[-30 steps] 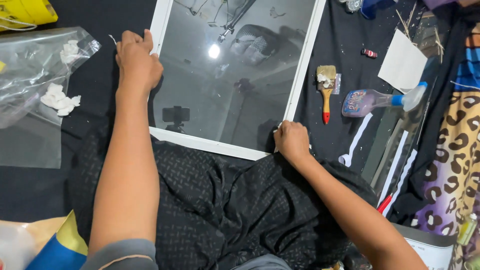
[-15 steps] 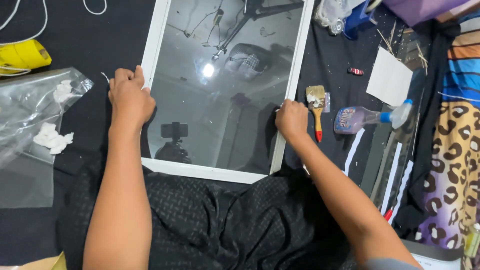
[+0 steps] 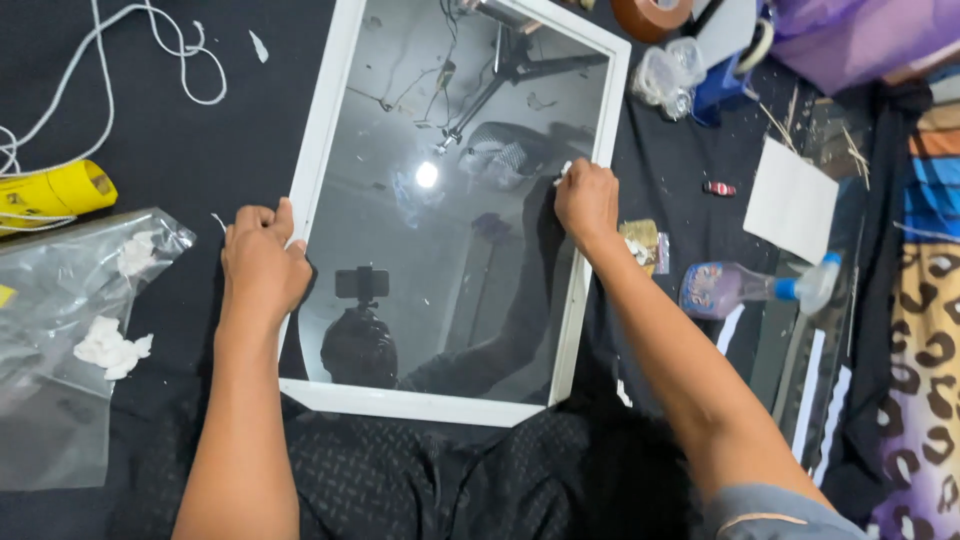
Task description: The person wipes the surface of a white-framed mirror with a white tissue, moving across the glass and along the frame edges. The person repeatedly folds the tissue and continues wiping different areas of the mirror throughout the clip.
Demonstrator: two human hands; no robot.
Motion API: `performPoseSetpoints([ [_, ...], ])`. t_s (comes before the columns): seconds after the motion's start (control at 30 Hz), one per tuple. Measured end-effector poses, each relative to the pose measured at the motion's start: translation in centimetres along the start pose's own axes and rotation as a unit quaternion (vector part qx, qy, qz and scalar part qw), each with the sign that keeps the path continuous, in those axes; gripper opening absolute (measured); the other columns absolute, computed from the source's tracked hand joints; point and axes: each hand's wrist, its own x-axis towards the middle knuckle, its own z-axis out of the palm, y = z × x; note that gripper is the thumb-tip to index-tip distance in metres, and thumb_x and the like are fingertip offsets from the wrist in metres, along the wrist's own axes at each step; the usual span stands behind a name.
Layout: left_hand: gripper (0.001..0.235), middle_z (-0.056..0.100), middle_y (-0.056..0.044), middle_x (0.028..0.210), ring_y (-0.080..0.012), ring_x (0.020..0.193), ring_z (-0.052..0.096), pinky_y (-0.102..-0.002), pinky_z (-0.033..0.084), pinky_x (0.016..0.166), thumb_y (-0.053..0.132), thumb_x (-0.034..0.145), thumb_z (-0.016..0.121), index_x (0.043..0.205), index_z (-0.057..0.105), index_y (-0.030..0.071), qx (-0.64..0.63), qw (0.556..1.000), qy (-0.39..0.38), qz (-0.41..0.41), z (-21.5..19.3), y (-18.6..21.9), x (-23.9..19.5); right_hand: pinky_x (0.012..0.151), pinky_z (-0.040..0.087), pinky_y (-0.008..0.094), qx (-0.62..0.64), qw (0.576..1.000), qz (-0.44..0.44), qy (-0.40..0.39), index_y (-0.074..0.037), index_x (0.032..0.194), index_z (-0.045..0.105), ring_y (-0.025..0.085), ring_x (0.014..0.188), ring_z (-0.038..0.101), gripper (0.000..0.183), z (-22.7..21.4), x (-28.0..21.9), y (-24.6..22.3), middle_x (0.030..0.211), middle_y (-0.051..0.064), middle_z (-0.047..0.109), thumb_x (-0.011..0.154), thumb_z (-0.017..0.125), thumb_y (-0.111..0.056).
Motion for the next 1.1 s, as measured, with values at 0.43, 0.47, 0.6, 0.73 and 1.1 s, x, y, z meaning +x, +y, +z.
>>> performPoseSetpoints([
  [0.43,0.058,0.059,-0.012,0.132,-0.04,0.121,0.058,-0.051,0.051,0.098,0.023,0.091,0.064,0.149,0.06,0.014,0.024,0.999,-0.024,-0.024,0.3,-0.9,0.5,0.071,0.05,0.049,-0.152,0.985,0.053,0.057,-0.011,0.088,0.064,0.035,0.078,0.066,0.016,8.3,13.7,7.3,0.079,0.011,0.064,0.078,0.077,-0.013],
  [0.47,0.058,0.061,-0.012,0.13,-0.0388,0.121,0.059,-0.049,0.05,0.099,0.02,0.091,0.065,0.148,0.06,0.014,-0.008,0.999,-0.027,-0.025,-0.1,-0.7,0.4,0.07,0.052,0.05,-0.113,0.983,0.124,0.069,-0.011,0.085,0.062,0.037,0.074,0.067,0.019,8.9,14.4,7.2,0.076,0.01,0.064,0.077,0.079,-0.014],
  [0.6,0.057,0.063,-0.012,0.129,-0.0361,0.123,0.06,-0.046,0.05,0.102,0.021,0.088,0.068,0.145,0.063,0.014,-0.05,0.998,-0.03,-0.028,0.0,-1.2,0.8,0.064,0.052,0.056,0.096,0.966,0.204,0.128,-0.001,0.075,0.066,0.05,0.072,0.069,0.006,5.5,16.3,-3.5,0.065,0.024,0.065,0.079,0.07,-0.001],
  [0.73,0.058,0.065,-0.008,0.128,-0.0318,0.122,0.062,-0.042,0.051,0.1,0.022,0.087,0.071,0.144,0.064,0.017,-0.073,0.996,-0.035,-0.044,-0.5,-1.2,0.8,0.064,0.053,0.045,0.274,0.961,0.036,0.003,-0.007,0.08,0.068,0.039,0.069,0.07,0.006,1.4,15.1,-14.2,0.066,0.014,0.065,0.084,0.072,-0.009],
  [1.1,0.053,0.071,-0.021,0.11,-0.0388,0.097,0.072,-0.05,0.056,0.086,0.027,0.095,0.074,0.14,0.067,0.001,-0.123,0.988,0.089,0.013,-0.9,-0.4,1.3,0.06,0.063,0.028,0.817,0.432,0.289,-0.249,0.0,0.105,0.064,0.022,0.075,0.076,0.012,-21.3,-4.4,-9.8,0.093,0.019,0.073,0.095,0.065,-0.005],
])
